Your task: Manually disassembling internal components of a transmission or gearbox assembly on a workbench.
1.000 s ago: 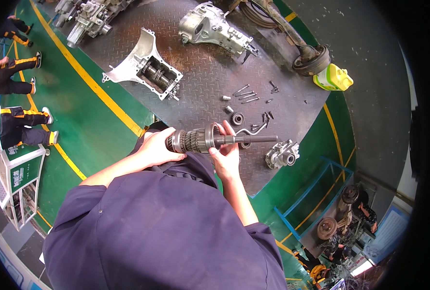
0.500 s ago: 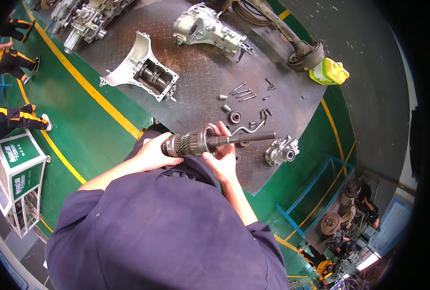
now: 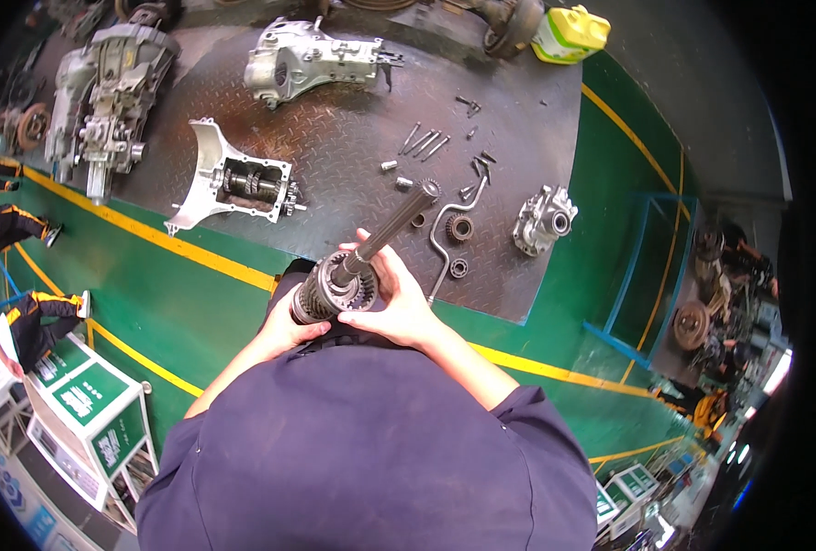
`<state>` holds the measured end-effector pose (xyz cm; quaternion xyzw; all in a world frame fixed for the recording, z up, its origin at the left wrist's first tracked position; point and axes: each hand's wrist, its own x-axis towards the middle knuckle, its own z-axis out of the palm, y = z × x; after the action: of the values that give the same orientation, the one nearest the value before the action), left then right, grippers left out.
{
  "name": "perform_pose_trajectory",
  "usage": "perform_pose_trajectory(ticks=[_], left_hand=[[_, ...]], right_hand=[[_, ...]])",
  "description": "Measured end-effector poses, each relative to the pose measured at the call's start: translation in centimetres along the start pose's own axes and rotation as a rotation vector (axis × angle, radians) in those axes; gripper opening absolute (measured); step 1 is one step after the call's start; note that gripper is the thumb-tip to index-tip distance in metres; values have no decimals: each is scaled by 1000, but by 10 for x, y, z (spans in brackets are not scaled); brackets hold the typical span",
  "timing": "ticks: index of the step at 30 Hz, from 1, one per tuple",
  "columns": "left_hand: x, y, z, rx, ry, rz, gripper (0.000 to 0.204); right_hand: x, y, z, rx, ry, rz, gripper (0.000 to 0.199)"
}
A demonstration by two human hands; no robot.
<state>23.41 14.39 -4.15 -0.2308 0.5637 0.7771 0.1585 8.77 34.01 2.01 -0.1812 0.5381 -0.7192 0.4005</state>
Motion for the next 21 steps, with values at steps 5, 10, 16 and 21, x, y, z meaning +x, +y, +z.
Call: perform_pose_trajectory(ticks=[5, 10, 16, 21], left_hand=[[-2, 9, 3, 109, -13, 4, 80], [0, 0, -6, 111, -44, -17, 79], [0, 5, -7, 125, -85, -27, 83], [3, 1, -10, 78, -96, -23, 86]], right_hand=[[1, 3, 7, 11, 130, 40, 103], [3, 6, 10, 1, 162, 52, 100], [3, 7, 4, -83, 113, 36, 104], [3, -4, 0, -134, 68, 67, 105]])
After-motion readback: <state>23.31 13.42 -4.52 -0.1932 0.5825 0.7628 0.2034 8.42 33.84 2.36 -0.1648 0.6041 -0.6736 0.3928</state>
